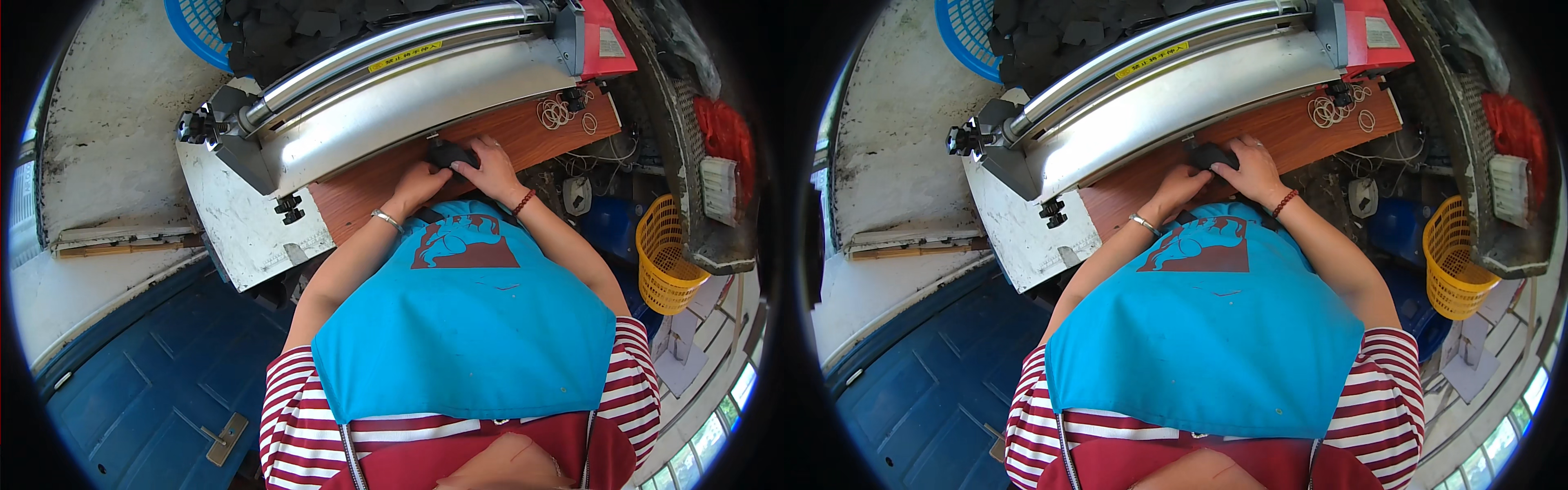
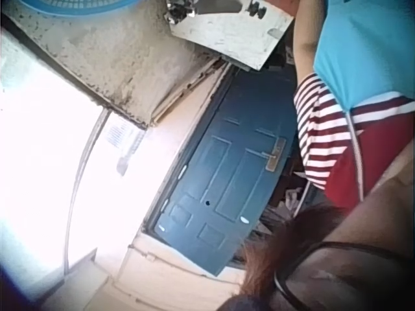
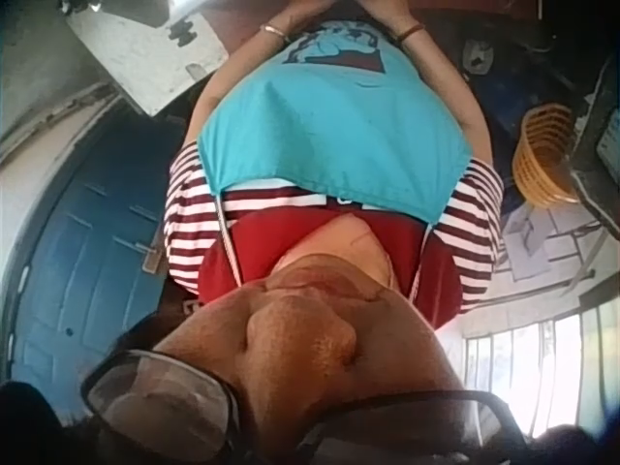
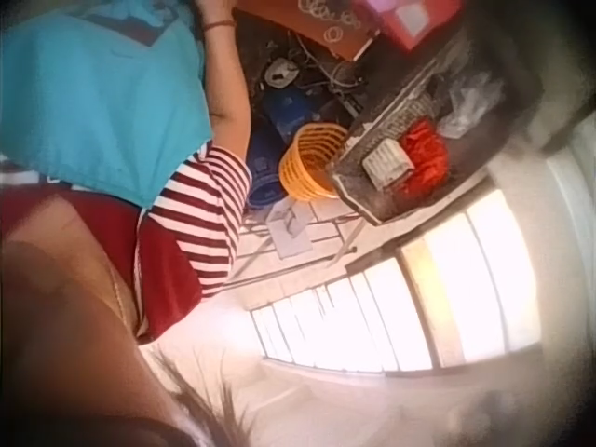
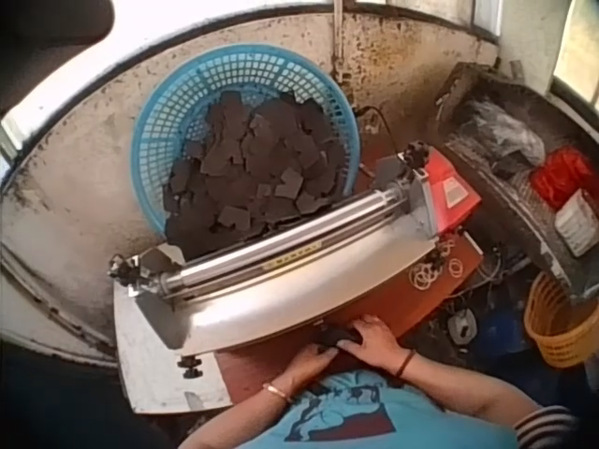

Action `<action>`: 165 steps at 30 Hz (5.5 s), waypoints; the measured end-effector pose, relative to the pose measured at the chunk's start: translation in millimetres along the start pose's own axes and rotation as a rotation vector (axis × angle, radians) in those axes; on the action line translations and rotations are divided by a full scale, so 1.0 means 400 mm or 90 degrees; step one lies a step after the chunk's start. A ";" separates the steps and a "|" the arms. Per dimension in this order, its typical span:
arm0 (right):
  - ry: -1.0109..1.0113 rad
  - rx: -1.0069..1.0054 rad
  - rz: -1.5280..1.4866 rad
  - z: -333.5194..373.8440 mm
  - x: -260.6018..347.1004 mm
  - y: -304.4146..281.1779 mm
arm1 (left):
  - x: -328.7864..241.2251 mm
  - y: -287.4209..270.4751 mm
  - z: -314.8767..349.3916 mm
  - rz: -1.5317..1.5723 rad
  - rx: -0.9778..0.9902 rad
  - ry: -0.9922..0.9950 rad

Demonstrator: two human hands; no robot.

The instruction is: Applying adhesive to small shoe components using a manual applicator tool and a gluing machine.

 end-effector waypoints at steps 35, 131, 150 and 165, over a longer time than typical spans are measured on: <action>-0.117 0.167 -0.844 0.096 0.185 -0.192 | -0.393 0.004 0.363 0.431 0.097 0.476; -0.062 0.268 -0.354 -0.198 0.275 -0.261 | -0.305 -0.234 0.399 0.512 -0.348 0.560; -0.034 0.323 -0.395 -0.202 0.277 -0.256 | -0.327 -0.231 0.398 0.493 -0.364 0.574; 0.061 0.184 -0.327 -0.245 0.223 -0.298 | -0.325 -0.226 0.393 0.485 -0.357 0.576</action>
Point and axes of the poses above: each hand's wrist, its own z-axis away from the middle knuckle, its own y-axis out of the palm, x = y × z, the point moved 4 cm from there along -z, towards the middle knuckle, and after that the axes turned 11 degrees about x, right-handed, at the moved point
